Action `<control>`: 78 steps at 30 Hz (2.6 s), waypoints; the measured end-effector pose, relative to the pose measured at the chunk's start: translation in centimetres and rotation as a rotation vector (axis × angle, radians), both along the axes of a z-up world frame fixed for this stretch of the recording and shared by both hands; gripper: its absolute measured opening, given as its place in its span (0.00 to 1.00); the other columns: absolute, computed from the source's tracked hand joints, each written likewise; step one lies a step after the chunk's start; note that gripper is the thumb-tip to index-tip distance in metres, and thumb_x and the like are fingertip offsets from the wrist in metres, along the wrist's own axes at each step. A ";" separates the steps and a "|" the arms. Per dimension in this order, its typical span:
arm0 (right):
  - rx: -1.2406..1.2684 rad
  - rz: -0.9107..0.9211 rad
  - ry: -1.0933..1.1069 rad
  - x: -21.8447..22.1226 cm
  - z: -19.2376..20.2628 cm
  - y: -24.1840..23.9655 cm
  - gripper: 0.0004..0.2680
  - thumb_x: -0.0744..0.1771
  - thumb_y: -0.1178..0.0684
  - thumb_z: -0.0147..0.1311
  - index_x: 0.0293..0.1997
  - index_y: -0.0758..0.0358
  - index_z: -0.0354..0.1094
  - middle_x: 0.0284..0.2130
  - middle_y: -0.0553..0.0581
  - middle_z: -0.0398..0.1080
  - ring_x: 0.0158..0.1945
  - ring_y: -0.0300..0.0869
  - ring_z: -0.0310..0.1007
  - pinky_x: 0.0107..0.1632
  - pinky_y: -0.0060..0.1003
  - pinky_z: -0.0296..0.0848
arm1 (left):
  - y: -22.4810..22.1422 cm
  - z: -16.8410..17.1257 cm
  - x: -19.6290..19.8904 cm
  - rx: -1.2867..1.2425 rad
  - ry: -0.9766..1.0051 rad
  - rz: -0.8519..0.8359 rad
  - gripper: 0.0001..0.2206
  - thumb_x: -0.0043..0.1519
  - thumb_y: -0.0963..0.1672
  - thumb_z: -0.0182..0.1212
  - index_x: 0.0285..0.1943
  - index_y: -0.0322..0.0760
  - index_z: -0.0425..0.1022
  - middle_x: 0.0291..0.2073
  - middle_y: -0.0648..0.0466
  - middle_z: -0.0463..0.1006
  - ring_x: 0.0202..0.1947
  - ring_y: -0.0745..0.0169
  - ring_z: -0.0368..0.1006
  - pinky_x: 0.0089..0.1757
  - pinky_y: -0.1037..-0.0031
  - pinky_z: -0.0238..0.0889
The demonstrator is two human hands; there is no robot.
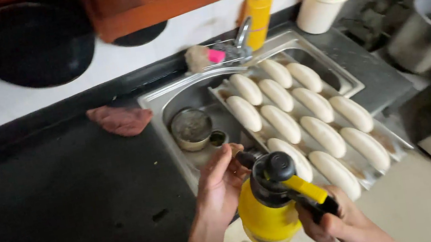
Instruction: The person is taking trays of shaped bread dough from a rack, moving them to a sink area, and spraying them with water using a spray bottle.
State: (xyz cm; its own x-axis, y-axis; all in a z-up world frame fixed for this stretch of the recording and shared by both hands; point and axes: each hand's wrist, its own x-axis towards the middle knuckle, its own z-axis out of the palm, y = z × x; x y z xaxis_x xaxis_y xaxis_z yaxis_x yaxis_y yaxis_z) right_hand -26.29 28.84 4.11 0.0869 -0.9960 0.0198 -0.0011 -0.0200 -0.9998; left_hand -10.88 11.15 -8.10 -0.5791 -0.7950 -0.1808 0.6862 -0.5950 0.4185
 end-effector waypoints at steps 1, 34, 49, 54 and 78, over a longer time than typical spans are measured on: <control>-0.025 -0.035 -0.006 -0.4 0.1 0.7 0.32 0.68 0.18 0.61 0.22 0.62 0.66 0.14 0.52 0.65 0.18 0.38 0.59 0.23 0.35 0.53 | 0.4 0.1 -1.2 0.037 0.010 0.005 0.10 0.69 0.45 0.71 0.51 0.33 0.89 0.40 0.50 0.89 0.32 0.62 0.83 0.35 0.72 0.75; 0.441 -0.392 0.157 -40.4 4.2 -2.0 0.32 0.78 0.19 0.37 0.40 0.65 0.70 0.13 0.53 0.49 0.12 0.39 0.41 0.17 0.38 0.38 | 9.0 2.6 -10.2 0.076 -0.523 0.165 0.32 0.74 0.53 0.50 0.84 0.31 0.73 0.48 0.35 0.88 0.47 0.42 0.83 0.53 0.54 0.78; 0.588 -0.289 0.126 -38.3 0.9 -18.3 0.19 0.75 0.29 0.37 0.39 0.54 0.59 0.19 0.47 0.45 0.18 0.39 0.38 0.25 0.40 0.39 | 16.1 2.5 -1.9 0.305 -0.734 0.431 0.26 0.78 0.49 0.49 0.78 0.27 0.77 0.51 0.33 0.85 0.51 0.37 0.80 0.55 0.49 0.74; 0.610 -0.174 0.001 -36.4 -0.6 -14.0 0.22 0.77 0.28 0.34 0.40 0.55 0.62 0.17 0.45 0.46 0.16 0.37 0.39 0.22 0.40 0.43 | 16.6 2.3 -0.7 0.310 -0.787 0.407 0.26 0.78 0.49 0.49 0.78 0.28 0.77 0.52 0.33 0.86 0.51 0.37 0.82 0.55 0.51 0.75; 0.610 -0.391 -0.224 -31.6 -3.0 4.7 0.18 0.75 0.32 0.38 0.40 0.55 0.61 0.15 0.44 0.45 0.13 0.35 0.39 0.19 0.39 0.44 | 18.9 -0.2 5.5 0.202 -0.818 0.186 0.21 0.79 0.46 0.50 0.71 0.28 0.83 0.48 0.35 0.89 0.47 0.41 0.83 0.52 0.56 0.77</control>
State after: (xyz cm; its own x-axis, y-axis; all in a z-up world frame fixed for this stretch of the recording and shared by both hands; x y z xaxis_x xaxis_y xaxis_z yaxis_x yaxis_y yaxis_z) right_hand -57.86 33.52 1.12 -0.2165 -0.7931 -0.5693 0.3098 0.4972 -0.8105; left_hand -5.37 30.05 -8.34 -0.0686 -0.7715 -0.6326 0.3093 -0.6193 0.7217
